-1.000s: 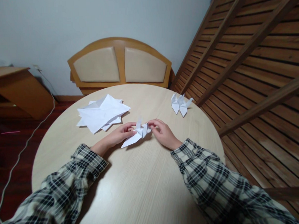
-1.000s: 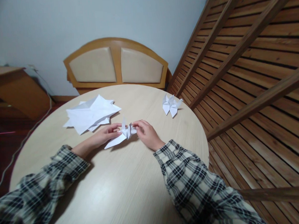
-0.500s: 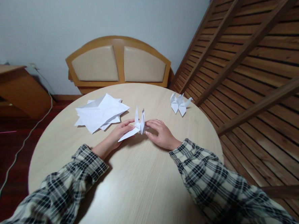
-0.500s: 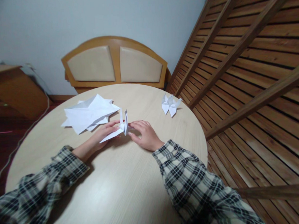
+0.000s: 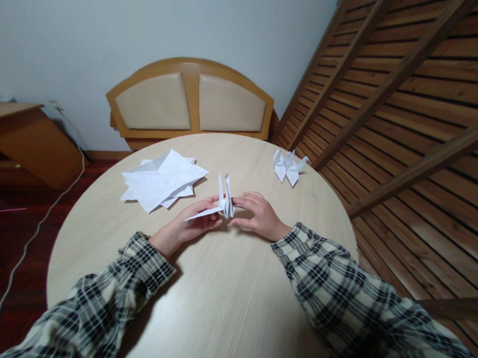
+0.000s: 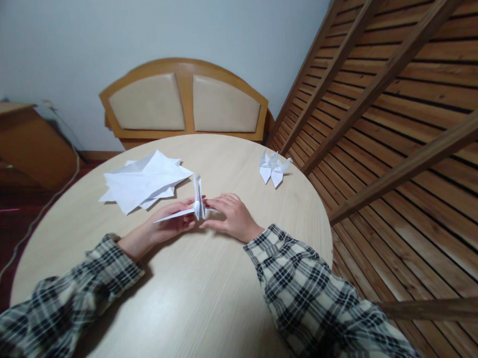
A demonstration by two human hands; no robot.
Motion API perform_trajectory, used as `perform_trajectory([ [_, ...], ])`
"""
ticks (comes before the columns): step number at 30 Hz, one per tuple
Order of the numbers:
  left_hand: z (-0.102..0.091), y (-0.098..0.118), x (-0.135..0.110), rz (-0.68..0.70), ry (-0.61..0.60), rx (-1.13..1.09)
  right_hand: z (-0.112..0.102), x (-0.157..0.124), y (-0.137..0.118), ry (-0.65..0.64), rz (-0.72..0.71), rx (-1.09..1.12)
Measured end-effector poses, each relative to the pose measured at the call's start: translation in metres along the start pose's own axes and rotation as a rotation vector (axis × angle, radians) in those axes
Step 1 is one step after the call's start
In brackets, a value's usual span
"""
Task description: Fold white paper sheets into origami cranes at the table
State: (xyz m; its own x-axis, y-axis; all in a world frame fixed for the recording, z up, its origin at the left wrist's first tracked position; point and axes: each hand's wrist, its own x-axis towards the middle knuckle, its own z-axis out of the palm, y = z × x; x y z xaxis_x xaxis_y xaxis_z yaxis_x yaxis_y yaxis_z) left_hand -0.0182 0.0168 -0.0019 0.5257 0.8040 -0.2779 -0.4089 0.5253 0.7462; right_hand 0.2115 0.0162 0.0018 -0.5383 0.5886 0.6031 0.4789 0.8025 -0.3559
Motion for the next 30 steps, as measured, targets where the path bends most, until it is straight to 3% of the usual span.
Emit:
perform_trajectory([
  [3,0.003,0.002,-0.003,-0.035,0.059,-0.106,0.001,-0.001,0.002,-0.001,0.003,-0.003],
  [7,0.020,0.007,-0.009,0.005,0.092,-0.209,0.003,-0.002,0.000,0.092,0.098,0.016],
  [11,0.031,0.009,-0.010,0.188,0.110,-0.192,0.003,-0.001,-0.002,0.186,0.190,0.033],
  [15,0.029,0.002,-0.004,0.415,0.165,0.017,0.004,-0.001,-0.004,0.185,0.212,0.063],
  [21,0.025,-0.011,-0.002,0.629,0.145,0.573,0.008,-0.002,-0.006,0.176,0.239,0.189],
  [25,0.024,-0.011,-0.004,0.643,0.159,0.729,0.008,-0.002,-0.008,0.146,0.277,0.260],
  [30,0.023,-0.011,-0.004,0.602,0.172,0.711,0.009,-0.002,-0.008,0.126,0.302,0.344],
])
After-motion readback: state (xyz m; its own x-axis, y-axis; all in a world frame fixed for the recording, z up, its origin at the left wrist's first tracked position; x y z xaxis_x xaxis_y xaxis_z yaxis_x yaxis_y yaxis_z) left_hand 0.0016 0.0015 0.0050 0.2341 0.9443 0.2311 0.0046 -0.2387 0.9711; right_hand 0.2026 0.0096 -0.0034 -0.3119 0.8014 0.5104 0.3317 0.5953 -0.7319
